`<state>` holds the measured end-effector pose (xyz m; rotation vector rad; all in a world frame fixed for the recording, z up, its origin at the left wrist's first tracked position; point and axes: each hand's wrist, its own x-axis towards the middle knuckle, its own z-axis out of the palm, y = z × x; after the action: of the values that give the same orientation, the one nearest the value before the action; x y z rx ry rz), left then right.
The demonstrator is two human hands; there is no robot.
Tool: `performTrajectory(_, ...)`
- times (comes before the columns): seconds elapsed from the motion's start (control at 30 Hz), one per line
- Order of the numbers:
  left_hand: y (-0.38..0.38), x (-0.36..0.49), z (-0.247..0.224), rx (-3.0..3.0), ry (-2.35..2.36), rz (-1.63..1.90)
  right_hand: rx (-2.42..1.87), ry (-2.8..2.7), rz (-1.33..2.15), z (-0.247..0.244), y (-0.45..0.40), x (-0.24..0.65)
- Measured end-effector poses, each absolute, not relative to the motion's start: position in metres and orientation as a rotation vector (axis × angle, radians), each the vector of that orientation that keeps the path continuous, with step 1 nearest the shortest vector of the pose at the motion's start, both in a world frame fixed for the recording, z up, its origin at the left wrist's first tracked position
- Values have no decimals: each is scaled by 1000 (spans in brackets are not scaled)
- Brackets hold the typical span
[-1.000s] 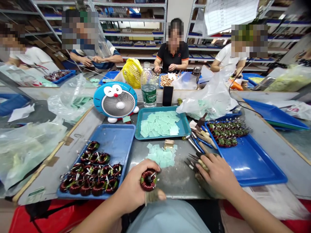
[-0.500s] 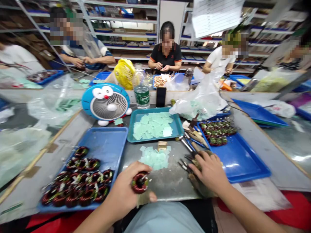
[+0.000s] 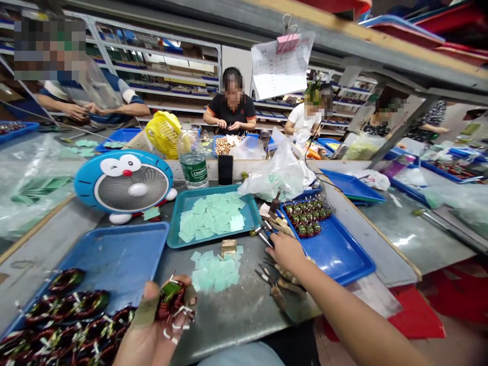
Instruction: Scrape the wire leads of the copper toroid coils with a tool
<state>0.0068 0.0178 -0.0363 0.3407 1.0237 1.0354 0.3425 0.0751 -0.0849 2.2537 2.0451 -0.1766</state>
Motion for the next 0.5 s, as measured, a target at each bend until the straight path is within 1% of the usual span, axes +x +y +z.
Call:
performTrajectory(0.13,19,11,-35,374,989,1014,2340,1972,-183,-87,86,357)
performTrajectory(0.3,23,15,-36,266,912,1045,2417,1982,-214,-92,98,363)
performTrajectory(0.4,25,14,-38,190,788,1085,2489,2077,-162,-80,92,368)
performTrajectory(0.5,25,12,-38,133,703,1147,2614,2189,-110,-62,65,369)
